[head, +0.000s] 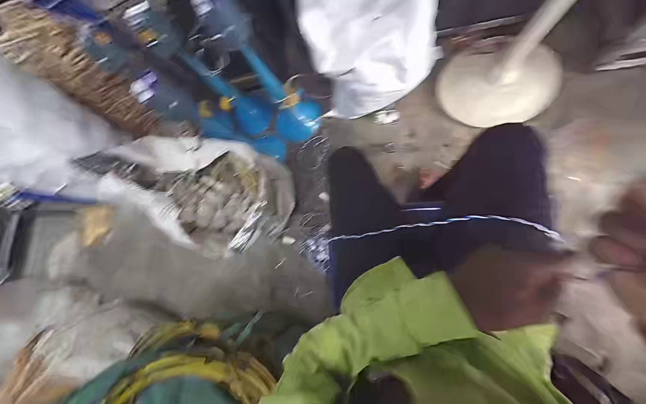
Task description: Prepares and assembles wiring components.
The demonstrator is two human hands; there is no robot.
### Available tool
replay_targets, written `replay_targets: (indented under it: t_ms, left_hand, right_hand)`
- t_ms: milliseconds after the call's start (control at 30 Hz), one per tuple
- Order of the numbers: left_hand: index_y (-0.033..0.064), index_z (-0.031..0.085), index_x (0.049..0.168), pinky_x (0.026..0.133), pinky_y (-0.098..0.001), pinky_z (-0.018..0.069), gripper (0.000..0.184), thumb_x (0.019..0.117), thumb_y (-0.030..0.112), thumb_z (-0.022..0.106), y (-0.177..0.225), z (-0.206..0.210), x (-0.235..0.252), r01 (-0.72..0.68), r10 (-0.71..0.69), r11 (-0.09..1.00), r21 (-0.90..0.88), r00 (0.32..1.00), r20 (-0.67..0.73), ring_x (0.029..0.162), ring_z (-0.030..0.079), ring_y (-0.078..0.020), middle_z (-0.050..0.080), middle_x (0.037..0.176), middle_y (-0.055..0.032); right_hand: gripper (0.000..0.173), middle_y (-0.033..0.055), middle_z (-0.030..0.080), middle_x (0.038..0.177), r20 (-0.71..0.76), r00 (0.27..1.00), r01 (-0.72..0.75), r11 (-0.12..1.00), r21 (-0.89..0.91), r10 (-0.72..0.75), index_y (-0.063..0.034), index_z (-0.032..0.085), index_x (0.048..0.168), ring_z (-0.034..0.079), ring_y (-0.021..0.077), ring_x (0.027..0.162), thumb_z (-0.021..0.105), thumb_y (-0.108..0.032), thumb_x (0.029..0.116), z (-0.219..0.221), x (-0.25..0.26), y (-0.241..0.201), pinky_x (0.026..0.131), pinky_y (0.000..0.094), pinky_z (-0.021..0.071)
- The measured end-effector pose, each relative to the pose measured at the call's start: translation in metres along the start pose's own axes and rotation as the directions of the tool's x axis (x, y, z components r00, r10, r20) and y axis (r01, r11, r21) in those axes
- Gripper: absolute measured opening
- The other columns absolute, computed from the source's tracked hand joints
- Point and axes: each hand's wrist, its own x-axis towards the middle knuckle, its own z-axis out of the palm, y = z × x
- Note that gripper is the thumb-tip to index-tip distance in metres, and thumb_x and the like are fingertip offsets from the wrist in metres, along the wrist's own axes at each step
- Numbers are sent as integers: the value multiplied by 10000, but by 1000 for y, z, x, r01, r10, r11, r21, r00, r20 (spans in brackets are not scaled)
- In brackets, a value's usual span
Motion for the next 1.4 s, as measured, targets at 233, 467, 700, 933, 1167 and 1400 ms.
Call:
replay_targets:
  t_ms: [233,467,700,933,1167,1400]
  left_hand:
    - [-22,592,1379,944,-378,597,356,1038,71,548,-11,-29,-9,-207,5,860,-467,918,-397,1077,703,-166,713,1216,-94]
    - [12,748,1080,863,-340,616,160,1007,90,629,-22,-24,-12,-238,-9,878,-415,859,-512,1009,697,-155,703,1163,-64]
    - [41,668,1249,939,-352,585,280,1084,205,510,-62,-73,-57,54,-148,984,-168,774,-616,1057,697,-155,708,1189,-32]
    - [16,661,1324,1109,-466,465,339,1005,105,589,-107,-61,-61,301,-204,854,425,944,-259,1300,589,-308,653,1339,-174]
    - [65,652,1360,937,-529,561,367,1009,84,547,-112,-68,-36,398,-365,818,416,917,-159,1051,717,-277,736,1165,-136]
    - [68,662,1341,930,-385,589,370,978,57,587,-112,-75,-34,421,-419,900,113,907,-44,1045,707,-155,699,1268,-97]
  right_hand:
    - [148,-20,680,726,70,987,-154,980,130,146,-97,778,988,541,-6,537,635,-133,998,34,7,5,482,157,473]
    - [147,5,643,682,205,967,-148,989,-28,150,-13,752,1002,466,17,468,617,-73,1008,28,-8,11,400,155,397]
    - [246,-82,536,699,-76,979,-181,980,84,187,-106,681,1136,446,10,498,450,-176,1090,-8,-5,15,457,150,412]
    - [520,-56,578,919,149,941,-334,897,290,302,-148,585,1358,526,24,681,195,-255,1030,-1,3,29,616,162,453]
    - [390,22,641,1113,101,990,-101,995,-2,101,-36,559,1420,627,91,912,417,-56,1057,-11,1,27,818,252,565]
    - [480,82,720,1211,332,942,111,903,-415,37,-3,427,1504,731,206,1067,502,-32,1030,-11,16,2,930,367,637]
